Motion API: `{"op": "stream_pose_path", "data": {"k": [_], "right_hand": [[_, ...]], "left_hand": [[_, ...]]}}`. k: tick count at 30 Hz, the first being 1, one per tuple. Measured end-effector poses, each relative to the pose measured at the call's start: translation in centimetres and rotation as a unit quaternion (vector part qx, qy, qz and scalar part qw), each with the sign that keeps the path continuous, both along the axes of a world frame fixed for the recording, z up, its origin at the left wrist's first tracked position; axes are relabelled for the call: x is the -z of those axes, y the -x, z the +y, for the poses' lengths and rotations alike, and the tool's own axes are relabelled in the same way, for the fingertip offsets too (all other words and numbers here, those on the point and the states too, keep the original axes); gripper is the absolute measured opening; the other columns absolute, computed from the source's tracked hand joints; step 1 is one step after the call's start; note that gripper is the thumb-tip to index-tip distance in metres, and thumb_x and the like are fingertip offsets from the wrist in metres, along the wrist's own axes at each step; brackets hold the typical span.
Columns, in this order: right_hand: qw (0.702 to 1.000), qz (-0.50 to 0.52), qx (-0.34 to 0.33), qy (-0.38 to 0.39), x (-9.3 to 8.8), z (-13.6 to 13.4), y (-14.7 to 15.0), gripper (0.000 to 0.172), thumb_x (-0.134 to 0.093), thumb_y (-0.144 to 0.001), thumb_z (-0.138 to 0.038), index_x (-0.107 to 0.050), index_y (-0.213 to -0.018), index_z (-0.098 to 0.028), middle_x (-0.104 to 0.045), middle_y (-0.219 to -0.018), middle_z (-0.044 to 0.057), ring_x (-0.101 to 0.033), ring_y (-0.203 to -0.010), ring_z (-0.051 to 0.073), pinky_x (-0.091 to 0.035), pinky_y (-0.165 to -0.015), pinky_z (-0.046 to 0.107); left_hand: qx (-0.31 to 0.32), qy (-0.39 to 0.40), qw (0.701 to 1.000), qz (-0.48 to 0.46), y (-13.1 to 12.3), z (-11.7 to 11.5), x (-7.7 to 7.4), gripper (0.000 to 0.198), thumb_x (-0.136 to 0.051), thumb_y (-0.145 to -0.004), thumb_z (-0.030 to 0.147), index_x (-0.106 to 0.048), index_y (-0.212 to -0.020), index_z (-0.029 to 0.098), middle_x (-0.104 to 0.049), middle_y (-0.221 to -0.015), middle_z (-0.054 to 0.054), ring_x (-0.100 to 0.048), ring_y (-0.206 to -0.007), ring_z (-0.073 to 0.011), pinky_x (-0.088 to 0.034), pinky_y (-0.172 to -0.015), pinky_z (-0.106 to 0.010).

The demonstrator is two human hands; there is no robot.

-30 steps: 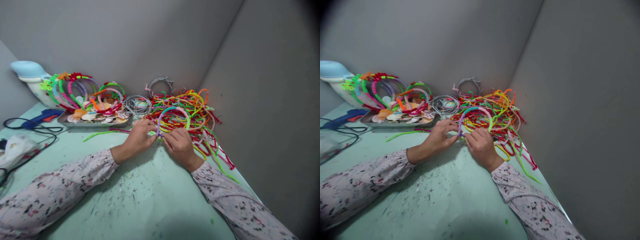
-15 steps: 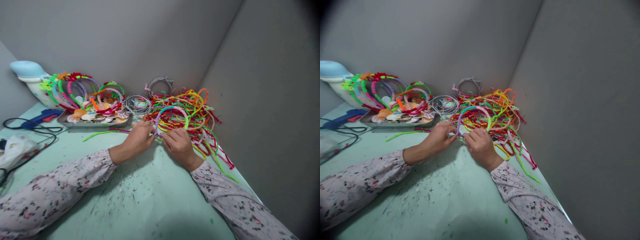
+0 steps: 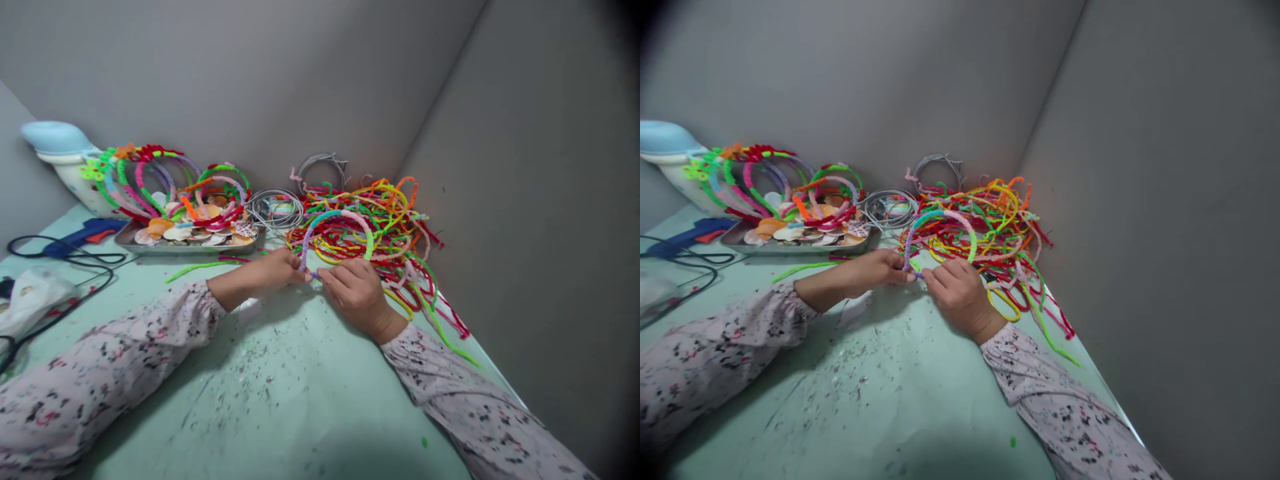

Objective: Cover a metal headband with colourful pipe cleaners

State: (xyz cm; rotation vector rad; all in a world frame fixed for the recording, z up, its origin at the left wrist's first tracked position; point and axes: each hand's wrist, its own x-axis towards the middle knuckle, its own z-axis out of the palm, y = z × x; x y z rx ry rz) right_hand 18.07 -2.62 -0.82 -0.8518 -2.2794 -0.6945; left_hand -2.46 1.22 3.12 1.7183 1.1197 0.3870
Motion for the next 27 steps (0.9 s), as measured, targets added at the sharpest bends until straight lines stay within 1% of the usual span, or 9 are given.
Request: {"op": "stream_pose_path", "data": {"k": [4, 6, 7, 9, 13, 17, 23, 25, 27], "right_hand": [[1.0, 0.015, 0.001, 0.006, 0.0, 0.0, 0.0, 0.018, -0.052, -0.09, -0.02, -0.065, -0.101, -0.017, -0.064, -0.076, 0.004, -0.051, -0.081, 0.018, -0.034, -0.08, 0.034], [0.999, 0.028, 0.007, 0.014, 0.1, 0.1, 0.0, 0.018, -0.052, -0.09, -0.021, -0.066, -0.1, -0.017, -0.064, -0.075, 0.004, -0.051, -0.081, 0.019, -0.034, -0.08, 0.035], [0.999, 0.034, 0.01, 0.018, 0.1, 0.1, 0.0, 0.018, -0.052, -0.09, -0.021, -0.066, -0.1, -0.017, -0.064, -0.075, 0.005, -0.051, -0.081, 0.019, -0.034, -0.079, 0.035], [0.999, 0.042, 0.013, 0.023, 0.1, 0.2, 0.0, 0.017, -0.053, -0.089, -0.021, -0.067, -0.098, -0.017, -0.063, -0.074, 0.005, -0.051, -0.081, 0.019, -0.034, -0.079, 0.035], [0.999, 0.045, 0.014, 0.024, 0.0, 0.3, 0.0, 0.015, -0.054, -0.088, -0.021, -0.067, -0.095, -0.017, -0.063, -0.073, 0.004, -0.05, -0.08, 0.019, -0.034, -0.077, 0.035], [0.998, 0.045, 0.015, 0.036, -0.1, 0.3, -0.1, 0.016, -0.053, -0.089, -0.022, -0.067, -0.096, -0.017, -0.062, -0.075, 0.005, -0.05, -0.081, 0.019, -0.034, -0.078, 0.035], [0.998, 0.042, 0.025, 0.04, -0.1, 0.3, -0.2, 0.017, -0.053, -0.089, -0.022, -0.067, -0.097, -0.017, -0.062, -0.074, 0.004, -0.049, -0.081, 0.019, -0.033, -0.077, 0.036], [0.998, 0.04, 0.026, 0.038, -0.1, 0.3, -0.1, 0.017, -0.053, -0.089, -0.022, -0.067, -0.097, -0.017, -0.061, -0.074, 0.005, -0.049, -0.081, 0.019, -0.033, -0.076, 0.036], [0.998, 0.038, 0.025, 0.033, -0.1, 0.3, -0.1, 0.017, -0.052, -0.09, -0.022, -0.067, -0.097, -0.017, -0.061, -0.073, 0.005, -0.05, -0.08, 0.019, -0.033, -0.076, 0.036]], "left_hand": [[0.017, 0.031, 0.999, -0.034, 0.1, -0.2, -0.4, 0.027, -0.064, -0.068, 0.037, -0.05, -0.055, 0.018, -0.044, -0.053, 0.003, -0.037, -0.05, -0.0103, -0.028, -0.049, -0.025], [0.025, 0.005, 0.999, -0.026, -0.1, -0.2, -0.6, 0.018, -0.065, -0.065, 0.03, -0.054, -0.059, 0.018, -0.047, -0.055, 0.004, -0.039, -0.052, -0.0101, -0.03, -0.05, -0.023], [0.024, -0.024, 0.999, -0.009, -0.3, -0.2, -0.7, 0.012, -0.066, -0.063, 0.026, -0.057, -0.063, 0.017, -0.049, -0.057, 0.004, -0.041, -0.054, -0.0102, -0.031, -0.051, -0.023], [0.013, -0.105, 0.994, 0.028, -0.5, -0.2, -0.5, 0.012, -0.066, -0.06, 0.019, -0.061, -0.071, 0.017, -0.051, -0.059, 0.005, -0.042, -0.056, -0.0104, -0.032, -0.053, -0.022], [0.012, -0.262, 0.962, 0.08, -0.8, -0.1, 0.0, 0.009, -0.059, -0.067, 0.015, -0.062, -0.075, 0.017, -0.054, -0.068, 0.002, -0.046, -0.063, -0.0122, -0.035, -0.059, -0.024], [0.023, -0.344, 0.934, 0.093, -0.8, -0.4, 0.0, 0.006, -0.057, -0.07, 0.012, -0.058, -0.072, 0.017, -0.055, -0.073, 0.001, -0.048, -0.069, -0.0137, -0.037, -0.065, -0.026], [0.023, -0.36, 0.93, 0.068, -1.0, -0.9, -0.6, 0.005, -0.059, -0.076, 0.018, -0.056, -0.071, 0.017, -0.053, -0.073, 0.0, -0.047, -0.069, -0.0138, -0.038, -0.067, -0.026], [0.013, -0.336, 0.94, 0.057, -1.0, -0.9, -0.6, 0.009, -0.06, -0.076, 0.022, -0.057, -0.07, 0.016, -0.053, -0.071, 0.001, -0.046, -0.067, -0.0134, -0.037, -0.065, -0.026], [0.002, -0.274, 0.961, 0.033, -1.1, -0.8, -0.4, 0.013, -0.06, -0.076, 0.027, -0.057, -0.069, 0.016, -0.051, -0.066, 0.002, -0.045, -0.063, -0.0125, -0.036, -0.06, -0.025]]}}
